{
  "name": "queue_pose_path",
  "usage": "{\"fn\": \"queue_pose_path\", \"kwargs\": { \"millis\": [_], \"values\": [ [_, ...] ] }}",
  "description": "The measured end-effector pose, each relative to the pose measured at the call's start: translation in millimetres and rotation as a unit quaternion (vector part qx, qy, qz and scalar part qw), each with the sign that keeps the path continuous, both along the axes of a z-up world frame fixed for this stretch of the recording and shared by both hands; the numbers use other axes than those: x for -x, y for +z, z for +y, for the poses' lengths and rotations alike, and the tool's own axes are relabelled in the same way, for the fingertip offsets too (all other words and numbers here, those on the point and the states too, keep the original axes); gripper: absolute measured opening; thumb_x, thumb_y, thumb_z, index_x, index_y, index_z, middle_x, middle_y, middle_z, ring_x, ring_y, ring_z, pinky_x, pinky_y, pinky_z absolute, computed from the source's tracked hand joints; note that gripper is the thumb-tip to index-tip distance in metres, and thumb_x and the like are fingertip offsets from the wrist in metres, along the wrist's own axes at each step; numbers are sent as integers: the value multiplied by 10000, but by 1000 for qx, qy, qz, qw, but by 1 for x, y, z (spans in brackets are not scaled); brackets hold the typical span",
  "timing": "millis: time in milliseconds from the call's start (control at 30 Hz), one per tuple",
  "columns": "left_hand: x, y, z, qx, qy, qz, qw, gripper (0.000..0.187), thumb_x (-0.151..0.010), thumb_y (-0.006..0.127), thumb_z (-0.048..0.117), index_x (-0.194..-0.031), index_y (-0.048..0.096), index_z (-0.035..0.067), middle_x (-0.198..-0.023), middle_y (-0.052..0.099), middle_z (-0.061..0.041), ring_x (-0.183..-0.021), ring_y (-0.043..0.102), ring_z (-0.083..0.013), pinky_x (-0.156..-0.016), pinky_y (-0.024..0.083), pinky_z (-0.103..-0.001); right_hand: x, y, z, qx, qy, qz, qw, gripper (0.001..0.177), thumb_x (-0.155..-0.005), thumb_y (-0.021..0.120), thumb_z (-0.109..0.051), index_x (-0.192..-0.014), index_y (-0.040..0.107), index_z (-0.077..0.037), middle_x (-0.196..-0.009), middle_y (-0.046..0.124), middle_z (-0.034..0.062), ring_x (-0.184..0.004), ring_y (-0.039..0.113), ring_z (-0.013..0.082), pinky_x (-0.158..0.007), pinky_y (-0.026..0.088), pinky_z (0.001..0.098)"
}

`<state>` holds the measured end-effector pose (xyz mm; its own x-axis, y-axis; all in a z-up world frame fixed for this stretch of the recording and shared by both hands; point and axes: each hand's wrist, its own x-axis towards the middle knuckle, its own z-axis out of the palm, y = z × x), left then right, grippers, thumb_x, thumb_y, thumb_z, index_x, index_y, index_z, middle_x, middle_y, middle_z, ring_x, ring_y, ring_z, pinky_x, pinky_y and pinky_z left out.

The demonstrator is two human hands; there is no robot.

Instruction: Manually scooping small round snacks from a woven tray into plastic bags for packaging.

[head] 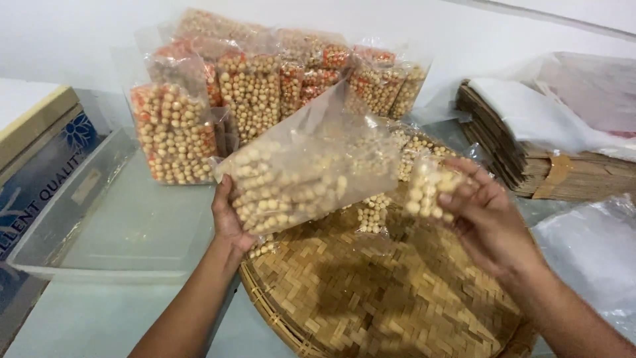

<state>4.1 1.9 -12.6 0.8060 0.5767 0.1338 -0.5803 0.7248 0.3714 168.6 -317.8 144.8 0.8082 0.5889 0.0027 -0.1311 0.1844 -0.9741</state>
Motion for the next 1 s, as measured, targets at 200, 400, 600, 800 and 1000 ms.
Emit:
{"fn": "queue_pose_path", "kwargs": {
  "millis": [200,400,600,800,1000],
  "values": [
    [0,1,-3,-6,22,47,999,822,-707,730,516,-1389,537,99,-1326,624,-179,-1226,601,-405,-985,513,-584,43,78,11,122,-33,-358,925,324,-845,682,80,-1147,691,-37,-1221,726,192,-1073,741,273,-871,660,321],
    [-4,-11,2,-6,-31,24,999,832,-710,766,499,-1398,532,94,-1300,641,-184,-1199,614,-407,-990,514,-579,40,99,44,127,150,-748,634,399,-874,789,-65,-1237,690,-197,-1199,783,39,-817,840,108,-531,697,191],
    [-4,-9,0,-70,-58,-15,996,814,-716,826,473,-1350,528,59,-1233,659,-181,-1138,651,-401,-911,568,-561,54,76,82,196,228,-752,587,486,-918,714,-96,-1376,617,-230,-1400,644,97,-912,760,225,-814,664,382],
    [-9,-16,-1,-67,-59,-48,995,784,-741,838,408,-1349,532,19,-1252,655,-206,-1181,631,-413,-968,539,-569,120,105,108,447,245,-349,787,805,-766,403,-693,-1408,643,-271,-1566,588,2,-1343,644,246,-1126,479,447],
    [-2,-9,0,-64,-66,-51,994,825,-723,855,381,-1370,500,13,-1272,640,-234,-1182,627,-438,-948,552,-602,70,74,94,282,355,-684,572,648,-922,634,-112,-1517,433,-273,-1641,332,169,-1346,506,378,-990,508,557]
  ]
}}
